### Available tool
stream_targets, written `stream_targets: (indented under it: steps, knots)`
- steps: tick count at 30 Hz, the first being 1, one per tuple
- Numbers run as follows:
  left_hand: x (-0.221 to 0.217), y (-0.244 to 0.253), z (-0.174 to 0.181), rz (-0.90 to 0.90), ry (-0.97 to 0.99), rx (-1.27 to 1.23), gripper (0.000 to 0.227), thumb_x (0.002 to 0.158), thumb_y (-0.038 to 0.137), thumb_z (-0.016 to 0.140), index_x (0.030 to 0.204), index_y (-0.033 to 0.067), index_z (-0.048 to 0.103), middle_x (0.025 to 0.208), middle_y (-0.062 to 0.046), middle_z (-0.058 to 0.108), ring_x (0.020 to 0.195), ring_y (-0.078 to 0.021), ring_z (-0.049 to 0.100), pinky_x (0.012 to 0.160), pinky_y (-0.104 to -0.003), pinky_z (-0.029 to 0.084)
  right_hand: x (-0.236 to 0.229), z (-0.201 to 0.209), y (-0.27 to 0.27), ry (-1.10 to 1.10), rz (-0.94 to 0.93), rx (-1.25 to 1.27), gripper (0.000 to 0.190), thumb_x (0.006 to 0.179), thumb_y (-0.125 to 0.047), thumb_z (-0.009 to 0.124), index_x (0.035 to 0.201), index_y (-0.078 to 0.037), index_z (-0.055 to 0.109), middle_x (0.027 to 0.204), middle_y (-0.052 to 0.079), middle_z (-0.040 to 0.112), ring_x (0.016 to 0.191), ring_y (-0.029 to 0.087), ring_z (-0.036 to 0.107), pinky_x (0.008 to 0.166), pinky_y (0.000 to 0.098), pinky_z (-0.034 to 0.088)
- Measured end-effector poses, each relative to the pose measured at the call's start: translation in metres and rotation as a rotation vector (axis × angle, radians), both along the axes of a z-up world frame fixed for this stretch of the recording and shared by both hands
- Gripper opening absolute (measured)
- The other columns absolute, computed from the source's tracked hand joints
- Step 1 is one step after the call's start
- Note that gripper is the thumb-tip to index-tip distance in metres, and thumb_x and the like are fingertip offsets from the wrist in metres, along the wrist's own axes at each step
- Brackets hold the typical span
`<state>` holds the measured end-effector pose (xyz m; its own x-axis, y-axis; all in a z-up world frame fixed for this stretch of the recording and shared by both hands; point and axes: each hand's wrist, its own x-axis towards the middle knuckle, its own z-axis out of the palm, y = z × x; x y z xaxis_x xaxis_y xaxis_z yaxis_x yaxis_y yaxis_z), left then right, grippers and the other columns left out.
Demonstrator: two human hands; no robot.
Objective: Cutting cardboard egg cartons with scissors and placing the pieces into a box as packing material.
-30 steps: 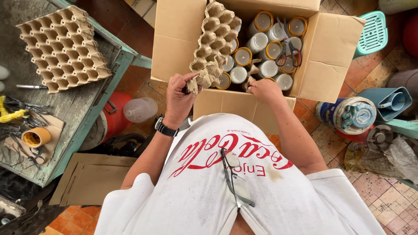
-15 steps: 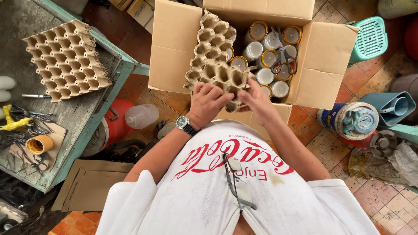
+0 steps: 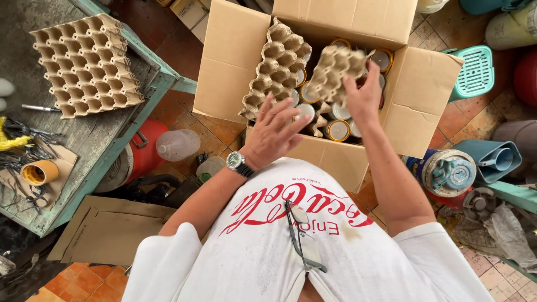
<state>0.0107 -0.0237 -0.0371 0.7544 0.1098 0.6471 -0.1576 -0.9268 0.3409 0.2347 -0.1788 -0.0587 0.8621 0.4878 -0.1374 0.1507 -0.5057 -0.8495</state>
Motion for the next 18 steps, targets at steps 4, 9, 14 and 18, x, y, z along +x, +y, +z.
stream_targets:
  steps: [4, 9, 14, 18]
  knots:
    - [-0.040, 0.018, -0.003, 0.031, 0.274, -0.092, 0.060, 0.092, 0.022, 0.079, 0.143, 0.0219, 0.049, 0.141, -0.005, 0.051, 0.139, -0.0279, 0.043, 0.126, -0.059, 0.024, 0.023, 0.000, 0.032, -0.084, -0.046, -0.231, 0.053, 0.097, -0.027, 0.070, 0.139, -0.009, 0.044, 0.125, 0.013, 0.069, 0.103, 0.029, 0.063, 0.094, 0.0440, 0.046]
    - [-0.079, 0.026, -0.005, 0.175, 0.280, -0.135, 0.041, 0.102, 0.025, 0.065, 0.141, 0.0175, 0.054, 0.129, -0.004, 0.056, 0.133, -0.0261, 0.052, 0.122, -0.054, 0.033, 0.039, -0.042, 0.055, -0.169, 0.004, -0.317, 0.049, 0.098, -0.027, 0.067, 0.138, -0.013, 0.043, 0.098, 0.015, 0.071, 0.084, 0.036, 0.063, 0.079, 0.0493, 0.049]
    - [-0.111, 0.023, -0.017, 0.247, 0.332, -0.171, 0.042, 0.101, 0.020, 0.066, 0.140, 0.0165, 0.054, 0.130, -0.004, 0.057, 0.132, -0.0282, 0.054, 0.120, -0.056, 0.034, 0.023, -0.051, 0.079, -0.318, 0.068, -0.342, 0.042, 0.097, -0.019, 0.067, 0.130, -0.013, 0.041, 0.097, 0.014, 0.073, 0.081, 0.037, 0.067, 0.071, 0.0499, 0.053]
    - [-0.124, 0.021, -0.026, 0.297, 0.377, -0.207, 0.042, 0.103, 0.027, 0.062, 0.143, 0.0170, 0.054, 0.130, -0.004, 0.057, 0.133, -0.0279, 0.054, 0.121, -0.055, 0.033, 0.015, -0.082, 0.096, -0.452, 0.143, -0.428, 0.050, 0.095, -0.017, 0.070, 0.134, -0.008, 0.040, 0.099, 0.017, 0.070, 0.077, 0.035, 0.069, 0.060, 0.0457, 0.056]
